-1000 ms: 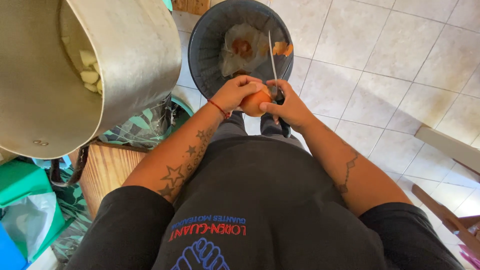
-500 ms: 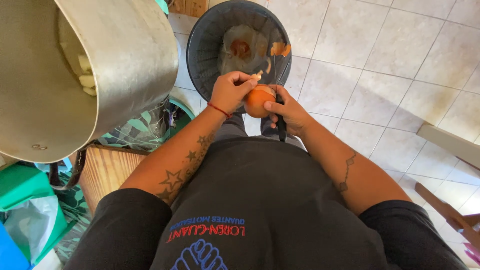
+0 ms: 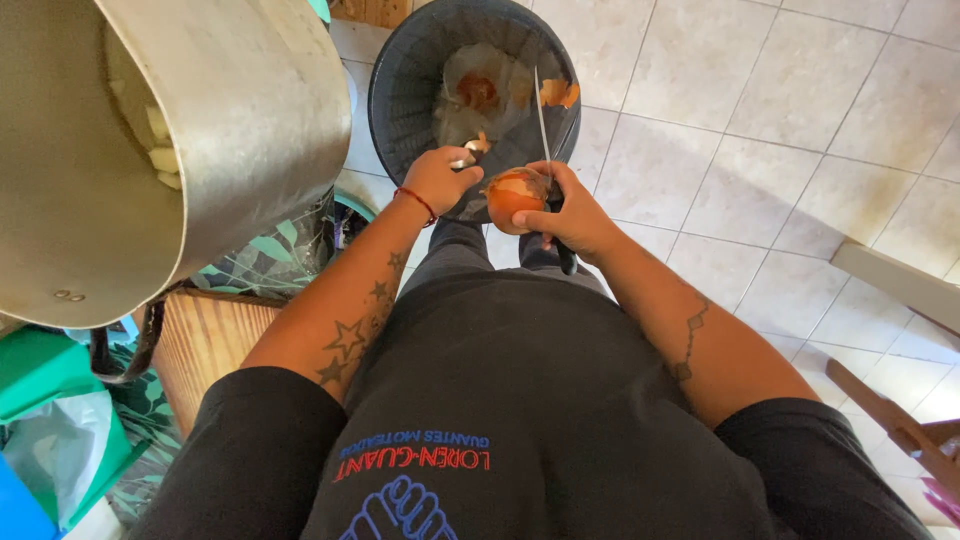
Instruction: The person peels the outer skin from an onion using a knife and discards the peels into a nearby trash bin. They then place the onion on a wooden cutting board, slice it into wedges, and transfer the pieces into a large metal pot. The process is repeated with a second onion.
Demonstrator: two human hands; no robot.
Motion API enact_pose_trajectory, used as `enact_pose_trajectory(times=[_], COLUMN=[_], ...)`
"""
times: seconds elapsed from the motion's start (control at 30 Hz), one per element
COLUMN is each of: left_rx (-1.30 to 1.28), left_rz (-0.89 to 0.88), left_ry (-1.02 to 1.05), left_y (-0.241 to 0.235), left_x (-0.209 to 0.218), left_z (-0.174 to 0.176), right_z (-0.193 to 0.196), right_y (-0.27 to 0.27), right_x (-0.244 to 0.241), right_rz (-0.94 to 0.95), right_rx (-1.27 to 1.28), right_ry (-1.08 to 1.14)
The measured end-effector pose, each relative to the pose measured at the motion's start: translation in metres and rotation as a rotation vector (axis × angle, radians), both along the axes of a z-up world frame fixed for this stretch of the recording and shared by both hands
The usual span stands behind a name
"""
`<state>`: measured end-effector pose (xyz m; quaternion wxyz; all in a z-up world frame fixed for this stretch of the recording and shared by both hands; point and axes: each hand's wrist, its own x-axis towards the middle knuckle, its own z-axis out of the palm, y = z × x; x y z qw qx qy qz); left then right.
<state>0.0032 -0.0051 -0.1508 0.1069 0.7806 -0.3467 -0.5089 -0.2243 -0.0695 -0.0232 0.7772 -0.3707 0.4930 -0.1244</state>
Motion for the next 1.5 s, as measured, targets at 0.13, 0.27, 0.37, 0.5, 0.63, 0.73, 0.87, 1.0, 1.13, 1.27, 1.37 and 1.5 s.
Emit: enact_pose_trajectory(times=[0.13, 0.27, 0.37, 0.5, 0.63, 0.73, 0.87, 1.0, 1.13, 1.27, 1.37, 1.5], left_rx=[0.071, 0.035, -0.066, -0.078, -0.091, -0.177, -0.274, -0.379, -0.396, -0.43, -0.45, -0.46], left_rz=[0.197, 0.314, 0.36, 0.431, 0.401, 0.289, 0.34, 0.442, 0.431, 0.312, 0.303, 0.246], left_ry=[0.398, 0.738, 0.768, 0.799, 0.816, 0.909, 1.034, 1.2, 1.381, 1.431, 1.444, 1.367], left_y=[-0.013, -0.007, -0.004, -0.005, -0.004, -0.007, 0.003, 0.012, 0.006, 0.009, 0.015, 0.017], left_x=[-0.008, -0.02, -0.024, -0.024, -0.027, -0.029, -0.024, -0.014, -0.015, -0.01, -0.009, -0.012], left_z=[0.09, 0.111, 0.109, 0.108, 0.122, 0.133, 0.126, 0.144, 0.167, 0.17, 0.181, 0.19], right_z=[0.012, 0.016, 0.025, 0.055, 0.06, 0.057, 0.072, 0.077, 0.124, 0.151, 0.162, 0.178], right_y=[-0.006, -0.008, -0.011, -0.024, -0.025, -0.025, -0.03, -0.035, -0.036, -0.036, -0.034, -0.039], right_x=[0.001, 0.003, 0.004, 0.011, 0.014, 0.008, 0.004, -0.016, -0.008, 0.004, 0.007, 0.009], right_rz=[-0.006, 0.005, 0.053, 0.178, 0.37, 0.358, 0.248, 0.454, 0.555, 0.63, 0.696, 0.717], right_rx=[0.017, 0.02, -0.025, -0.076, -0.197, -0.224, -0.088, -0.293, -0.324, -0.337, -0.399, -0.54], right_ry=[0.021, 0.042, 0.079, 0.196, 0.321, 0.276, 0.143, 0.329, 0.362, 0.317, 0.375, 0.362])
